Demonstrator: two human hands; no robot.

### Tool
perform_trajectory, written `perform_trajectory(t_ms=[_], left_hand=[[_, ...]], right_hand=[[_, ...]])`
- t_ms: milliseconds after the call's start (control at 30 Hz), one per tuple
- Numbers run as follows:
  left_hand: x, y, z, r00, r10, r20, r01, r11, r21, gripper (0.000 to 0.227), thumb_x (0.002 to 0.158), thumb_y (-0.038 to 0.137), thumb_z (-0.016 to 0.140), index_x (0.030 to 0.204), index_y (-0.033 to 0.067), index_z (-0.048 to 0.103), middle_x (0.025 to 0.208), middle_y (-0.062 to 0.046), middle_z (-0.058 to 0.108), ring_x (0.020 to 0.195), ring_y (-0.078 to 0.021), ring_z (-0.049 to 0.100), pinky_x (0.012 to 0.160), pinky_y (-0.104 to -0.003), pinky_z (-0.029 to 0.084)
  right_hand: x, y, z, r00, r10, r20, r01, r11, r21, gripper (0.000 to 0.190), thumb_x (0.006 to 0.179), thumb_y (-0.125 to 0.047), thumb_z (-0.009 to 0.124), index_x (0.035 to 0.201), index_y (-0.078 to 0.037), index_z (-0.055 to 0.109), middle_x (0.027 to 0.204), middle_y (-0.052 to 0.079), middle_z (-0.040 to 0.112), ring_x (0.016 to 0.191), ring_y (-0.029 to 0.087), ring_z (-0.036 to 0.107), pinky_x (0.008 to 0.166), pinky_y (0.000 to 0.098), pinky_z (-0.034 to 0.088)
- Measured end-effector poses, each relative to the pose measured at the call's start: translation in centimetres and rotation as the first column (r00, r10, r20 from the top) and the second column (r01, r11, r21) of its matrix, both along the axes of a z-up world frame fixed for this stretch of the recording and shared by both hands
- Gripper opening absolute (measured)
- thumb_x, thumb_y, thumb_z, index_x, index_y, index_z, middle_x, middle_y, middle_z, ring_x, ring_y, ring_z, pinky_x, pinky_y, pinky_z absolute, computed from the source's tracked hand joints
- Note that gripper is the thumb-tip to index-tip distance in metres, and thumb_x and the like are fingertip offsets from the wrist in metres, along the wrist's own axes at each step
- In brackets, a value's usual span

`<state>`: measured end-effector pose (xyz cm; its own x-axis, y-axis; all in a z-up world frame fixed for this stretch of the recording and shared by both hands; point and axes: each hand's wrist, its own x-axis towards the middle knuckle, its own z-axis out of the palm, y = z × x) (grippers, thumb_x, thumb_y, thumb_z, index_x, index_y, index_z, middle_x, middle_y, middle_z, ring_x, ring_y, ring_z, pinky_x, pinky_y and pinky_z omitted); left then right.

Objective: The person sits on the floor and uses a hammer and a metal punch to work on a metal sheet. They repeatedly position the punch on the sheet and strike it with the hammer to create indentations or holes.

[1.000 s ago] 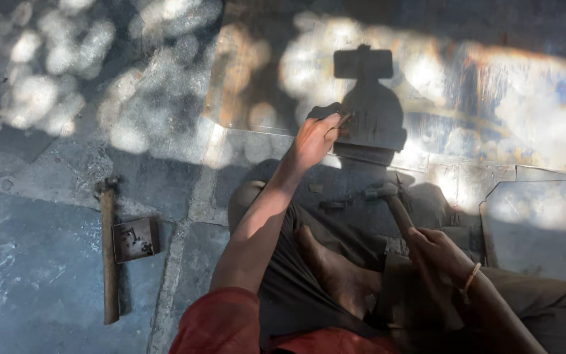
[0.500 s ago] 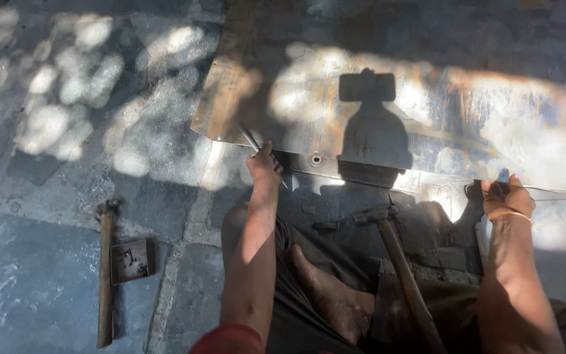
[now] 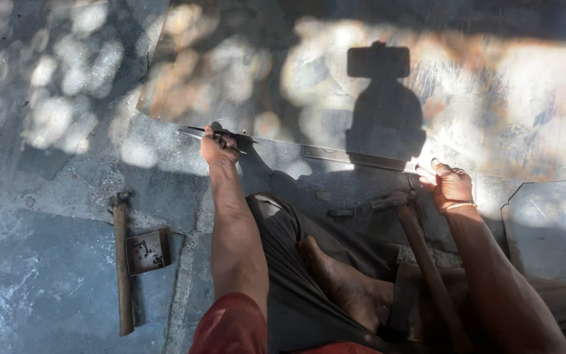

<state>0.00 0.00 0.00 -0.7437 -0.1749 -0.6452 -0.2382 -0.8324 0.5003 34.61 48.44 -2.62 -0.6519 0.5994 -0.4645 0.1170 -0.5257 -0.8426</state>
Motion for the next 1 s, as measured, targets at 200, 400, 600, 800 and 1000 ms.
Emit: perform_trajectory(t_ms=[200,400,600,800,1000], left_hand=[[1.3,1.5,2.9,0.997,0.055,0.06,-0.041,0.978,-0.205,0.026,0.102,0.015,0.055,0.077,0.008,0.054,0.06,0.0,0.046,0.045,-0.0118,0.038,0.037,-0.028,0.03],[5.9,7.8,8.1,0.725,-0.321,-0.609,0.048,0.906,-0.421,0.015,0.102,0.001,0.046,0.112,0.0006,0.058,0.082,-0.009,0.066,0.063,-0.0177,0.061,0.053,-0.033,0.053],[8.1,16.8,5.9,0.4,-0.818,-0.413,0.426,0.565,-0.707,0.026,0.108,0.029,0.045,0.116,0.0054,0.037,0.091,-0.019,0.066,0.074,-0.0281,0.075,0.061,-0.038,0.066],[8.5,16.9,6.2,0.372,-0.858,-0.354,0.481,0.504,-0.717,0.028,0.107,0.026,0.044,0.12,0.0042,0.031,0.088,-0.013,0.062,0.069,-0.0238,0.072,0.058,-0.034,0.066],[10.9,15.7,10.8,-0.048,-0.882,-0.47,-0.084,0.472,-0.878,0.015,0.105,0.013,0.06,0.111,-0.0004,0.057,0.068,-0.008,0.056,0.057,-0.0151,0.054,0.05,-0.034,0.041]], right_hand=[[-0.2,0.3,-0.2,0.999,-0.046,-0.023,0.046,0.999,0.0,0.022,0.105,-0.011,0.065,0.116,0.007,0.062,0.11,0.022,0.07,0.095,0.033,0.078,0.066,0.0368,0.063],[0.3,-0.2,3.2,0.997,-0.002,0.079,0.006,0.999,-0.049,0.035,0.104,-0.025,0.064,0.124,0.003,0.06,0.11,0.024,0.075,0.092,0.034,0.076,0.06,0.0352,0.057],[6.6,-3.6,6.2,0.797,0.352,0.491,-0.544,0.773,0.327,0.054,0.096,-0.029,0.065,0.138,0.001,0.053,0.125,0.025,0.066,0.098,0.031,0.072,0.073,0.04,0.064],[11.5,-10.9,9.3,0.657,0.583,0.479,-0.628,0.774,-0.08,0.054,0.099,-0.031,0.064,0.141,-0.002,0.049,0.107,0.022,0.067,0.079,0.026,0.067,0.063,0.0386,0.059],[10.0,-11.6,19.3,0.761,0.541,0.358,-0.648,0.662,0.377,0.034,0.084,0.001,0.063,0.114,-0.003,0.05,0.086,0.016,0.067,0.067,0.022,0.065,0.056,0.0341,0.056]])
